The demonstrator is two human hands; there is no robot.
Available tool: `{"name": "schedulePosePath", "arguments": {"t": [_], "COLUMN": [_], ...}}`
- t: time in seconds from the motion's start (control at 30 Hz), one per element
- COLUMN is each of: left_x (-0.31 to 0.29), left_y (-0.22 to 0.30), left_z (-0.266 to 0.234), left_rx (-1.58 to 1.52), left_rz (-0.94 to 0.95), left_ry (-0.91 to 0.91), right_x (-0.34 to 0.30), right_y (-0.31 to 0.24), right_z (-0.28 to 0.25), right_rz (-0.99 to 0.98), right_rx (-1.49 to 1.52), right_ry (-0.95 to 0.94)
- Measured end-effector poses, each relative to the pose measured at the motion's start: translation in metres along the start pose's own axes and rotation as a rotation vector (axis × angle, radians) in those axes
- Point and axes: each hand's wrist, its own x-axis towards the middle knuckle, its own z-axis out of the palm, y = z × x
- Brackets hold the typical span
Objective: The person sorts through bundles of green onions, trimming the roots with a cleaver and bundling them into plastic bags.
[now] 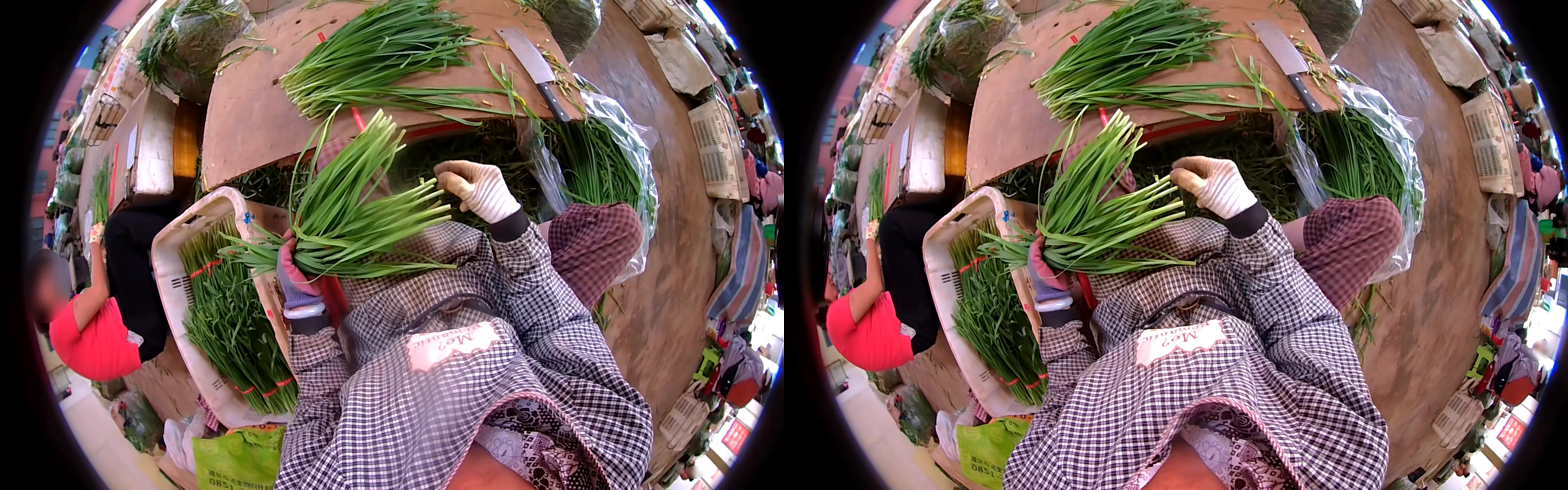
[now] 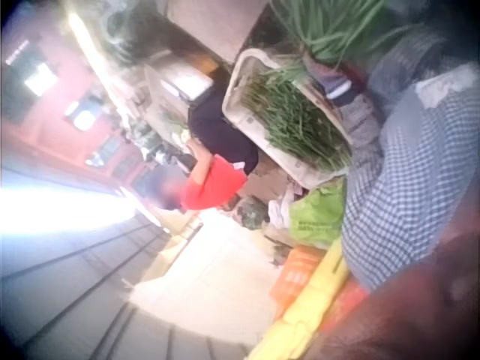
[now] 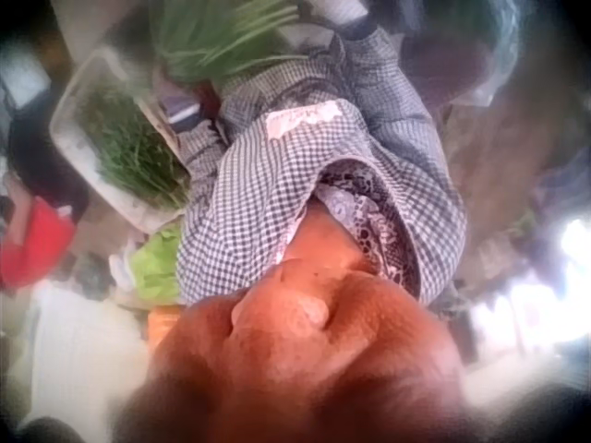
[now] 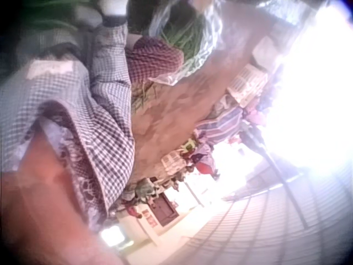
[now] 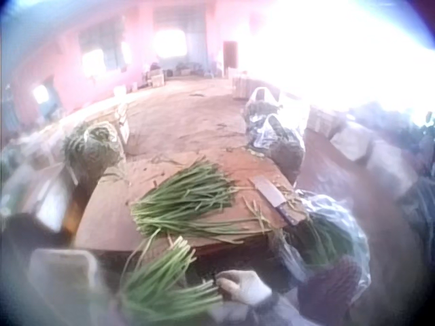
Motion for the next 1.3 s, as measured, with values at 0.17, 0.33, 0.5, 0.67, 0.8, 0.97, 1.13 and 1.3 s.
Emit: {"name": "schedulePosePath", "arguments": {"t": [0.17, 0.33, 0.5, 0.67, 0.8, 0.97, 1.13, 1.3], "left_x": [-0.006, 0.002, 0.006, 0.005, 0.002, -0.004, -0.001, 0.006], "left_y": [0.007, -0.006, -0.019, -0.032, -0.032, -0.024, -0.034, -0.039], "left_z": [0.004, -0.015, -0.031, -0.043, -0.045, -0.03, -0.036, -0.055], "left_rx": [0.023, 0.103, 0.14, 0.675, 0.728, 0.75, 0.479, 0.362], "left_rz": [-0.041, 0.028, 0.113, 0.518, 0.599, 0.544, 0.454, 0.407], "left_ry": [-0.008, -0.013, -0.067, -0.161, -0.171, -0.164, -0.059, -0.055], "right_x": [0.021, 0.024, 0.018, 0.0, -0.024, -0.053, -0.043, -0.039], "right_y": [0.002, 0.006, 0.012, 0.038, 0.049, 0.033, 0.068, 0.093], "right_z": [0.021, 0.025, -0.029, -0.064, -0.049, 0.019, 0.03, -0.023], "right_rz": [-0.152, -0.207, -0.125, 0.069, -0.036, -0.176, -0.33, -0.341], "right_rx": [-0.09, 0.055, 0.107, -0.205, -0.261, -0.162, -0.284, -0.652], "right_ry": [-0.154, 0.032, 0.241, 0.183, -0.012, -0.305, -0.05, 0.084]}}
